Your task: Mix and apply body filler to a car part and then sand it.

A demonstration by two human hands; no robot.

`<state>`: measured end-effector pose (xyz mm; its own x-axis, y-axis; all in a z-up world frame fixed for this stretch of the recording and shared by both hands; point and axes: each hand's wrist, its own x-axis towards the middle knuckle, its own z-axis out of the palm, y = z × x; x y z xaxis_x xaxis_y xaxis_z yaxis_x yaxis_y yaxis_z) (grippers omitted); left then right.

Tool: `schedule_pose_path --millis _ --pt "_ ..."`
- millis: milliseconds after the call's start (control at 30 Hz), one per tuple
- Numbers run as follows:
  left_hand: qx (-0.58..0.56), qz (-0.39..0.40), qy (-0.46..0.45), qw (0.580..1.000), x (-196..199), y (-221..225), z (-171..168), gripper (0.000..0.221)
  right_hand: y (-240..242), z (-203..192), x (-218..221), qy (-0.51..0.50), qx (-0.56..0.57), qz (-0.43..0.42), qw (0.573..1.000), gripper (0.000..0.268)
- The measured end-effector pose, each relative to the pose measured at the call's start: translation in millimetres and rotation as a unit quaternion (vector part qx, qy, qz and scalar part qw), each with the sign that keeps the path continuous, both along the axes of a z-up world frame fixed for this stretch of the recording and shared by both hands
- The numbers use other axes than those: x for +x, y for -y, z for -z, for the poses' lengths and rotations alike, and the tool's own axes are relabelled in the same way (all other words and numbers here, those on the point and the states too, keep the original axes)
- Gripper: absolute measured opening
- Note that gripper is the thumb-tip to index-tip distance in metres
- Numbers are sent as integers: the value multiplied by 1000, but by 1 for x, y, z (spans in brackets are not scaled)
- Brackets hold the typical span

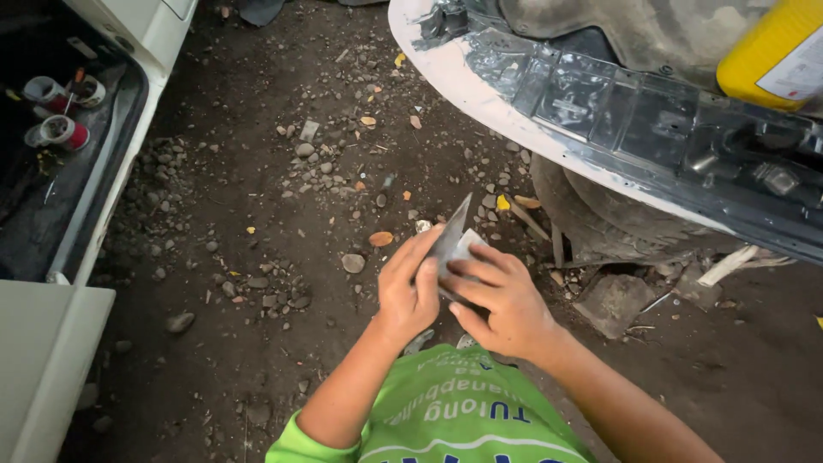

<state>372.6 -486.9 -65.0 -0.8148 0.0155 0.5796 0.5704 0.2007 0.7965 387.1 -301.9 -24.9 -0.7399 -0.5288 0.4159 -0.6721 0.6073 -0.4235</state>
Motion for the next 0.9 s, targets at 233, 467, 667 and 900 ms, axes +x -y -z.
schedule_pose_path --millis 233,467,667,900 --pt "209 -45 306 928 -22 -15 42 36 -15 4 -10 10 -202 -38 979 36" --pt "551 7 441 709 -36 3 40 37 -46 49 -19 190 -209 -14 959 37" --pt "271 -110 391 872 -29 -5 67 37 -20 -12 -8 21 -48 44 998 37" --pt "191 -69 295 934 -20 -15 48 38 -8 -24 -7 -65 38 56 996 36"
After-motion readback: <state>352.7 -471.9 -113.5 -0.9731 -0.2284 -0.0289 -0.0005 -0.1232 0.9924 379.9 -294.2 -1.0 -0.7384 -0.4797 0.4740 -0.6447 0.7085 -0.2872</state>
